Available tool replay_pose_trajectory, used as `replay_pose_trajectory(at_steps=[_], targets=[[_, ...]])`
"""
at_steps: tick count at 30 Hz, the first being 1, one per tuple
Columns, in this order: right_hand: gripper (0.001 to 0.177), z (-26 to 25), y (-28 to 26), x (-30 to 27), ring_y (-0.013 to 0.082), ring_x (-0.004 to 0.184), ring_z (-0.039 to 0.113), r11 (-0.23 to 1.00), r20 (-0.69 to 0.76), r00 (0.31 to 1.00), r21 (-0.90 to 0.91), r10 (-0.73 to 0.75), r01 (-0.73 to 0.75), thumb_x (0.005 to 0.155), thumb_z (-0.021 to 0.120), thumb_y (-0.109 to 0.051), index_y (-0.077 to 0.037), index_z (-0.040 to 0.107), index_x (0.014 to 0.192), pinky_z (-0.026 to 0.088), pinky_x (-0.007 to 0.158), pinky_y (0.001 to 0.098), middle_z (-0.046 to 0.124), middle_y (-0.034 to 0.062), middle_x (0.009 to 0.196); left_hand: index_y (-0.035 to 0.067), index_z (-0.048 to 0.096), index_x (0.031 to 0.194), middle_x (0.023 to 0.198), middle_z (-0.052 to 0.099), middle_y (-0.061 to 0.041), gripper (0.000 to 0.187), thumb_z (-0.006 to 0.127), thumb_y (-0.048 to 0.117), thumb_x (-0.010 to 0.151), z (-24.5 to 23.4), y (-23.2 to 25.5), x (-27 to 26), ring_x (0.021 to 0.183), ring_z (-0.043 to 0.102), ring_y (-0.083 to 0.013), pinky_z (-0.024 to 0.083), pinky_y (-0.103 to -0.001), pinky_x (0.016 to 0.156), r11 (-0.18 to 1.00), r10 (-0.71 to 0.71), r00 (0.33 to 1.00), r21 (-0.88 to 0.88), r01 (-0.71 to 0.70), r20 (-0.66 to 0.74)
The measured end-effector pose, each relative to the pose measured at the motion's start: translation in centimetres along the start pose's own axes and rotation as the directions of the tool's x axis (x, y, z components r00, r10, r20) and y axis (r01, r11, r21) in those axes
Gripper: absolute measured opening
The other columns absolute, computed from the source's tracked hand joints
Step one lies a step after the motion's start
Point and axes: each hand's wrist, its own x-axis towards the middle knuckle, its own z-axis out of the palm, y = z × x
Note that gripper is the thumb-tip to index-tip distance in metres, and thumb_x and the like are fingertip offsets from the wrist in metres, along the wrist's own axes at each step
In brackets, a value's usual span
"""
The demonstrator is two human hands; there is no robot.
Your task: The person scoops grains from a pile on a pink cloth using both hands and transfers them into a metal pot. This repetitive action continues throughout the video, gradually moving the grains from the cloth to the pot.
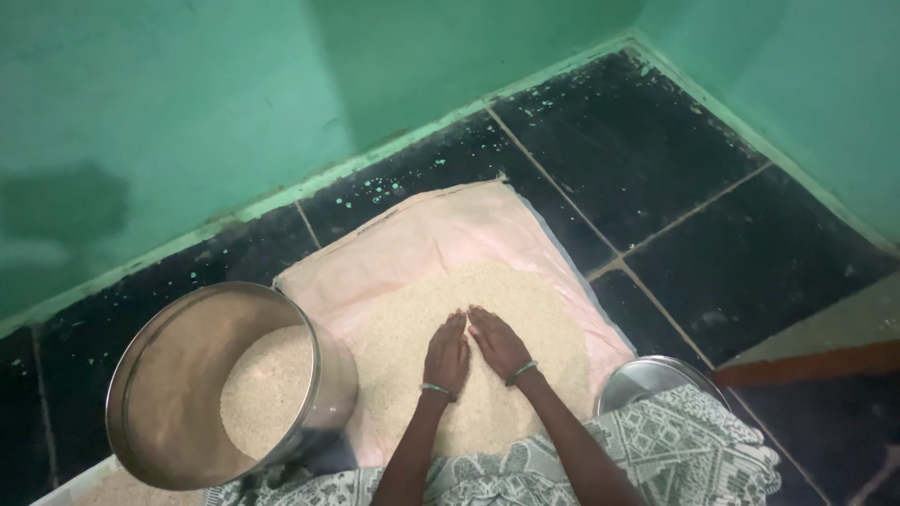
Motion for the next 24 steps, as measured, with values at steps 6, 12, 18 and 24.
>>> replay_pose_trajectory(at_steps=[6,12,18,24], targets=[[0.047,0.2,-2.5,-3.3,0.0315,0.145,0.044,0.995,-0.088,0.995,0.093,0.037,-0.029,0.108,0.043,-0.027,0.001,0.053,0.144,0.029,0.122,0.0419,0.053,0.0186,0.152,-0.004,0.053,0.143,0.15,0.054,-0.022,0.044,0.044,0.01,0.102,-0.9,3.0,-2.4,0.143,0.047,-0.0361,0.035,-0.044,0.12,0.972,-0.131,0.99,-0.205,0.119,-0.049],[0.051,1.2,-5.3,-6.5,0.0314,0.146,0.043,0.941,-0.149,0.971,0.309,0.188,-0.135,0.109,0.038,-0.031,0.0,0.051,0.147,0.032,0.121,0.0393,0.051,0.0191,0.154,-0.003,0.052,0.145,0.154,0.051,-0.021,0.046,0.035,0.016,0.107,-1.1,5.6,-4.0,0.149,0.042,-0.034,0.032,-0.041,0.122,0.848,-0.293,0.955,-0.471,0.244,-0.034],[0.061,3.0,-6.8,-7.0,0.0248,0.145,0.048,0.653,-0.131,0.816,0.675,0.563,-0.343,0.108,0.027,-0.043,-0.006,0.057,0.145,0.031,0.12,0.0347,0.057,0.0129,0.151,0.005,0.051,0.148,0.157,0.05,-0.014,0.053,0.031,0.032,0.107,-0.1,8.3,-4.6,0.149,0.042,-0.0267,0.031,-0.038,0.122,0.577,-0.552,0.833,-0.704,0.414,0.038],[0.064,3.9,-5.6,-7.5,0.024,0.153,0.032,0.467,-0.062,0.783,0.83,0.619,-0.304,0.108,0.023,-0.045,-0.007,0.06,0.143,0.018,0.125,0.0356,0.052,0.0139,0.156,0.006,0.055,0.147,0.154,0.054,-0.012,0.063,0.026,0.044,0.106,2.3,7.6,-4.9,0.148,0.043,-0.0253,0.027,-0.038,0.123,0.459,-0.629,0.776,-0.782,0.421,0.048]])
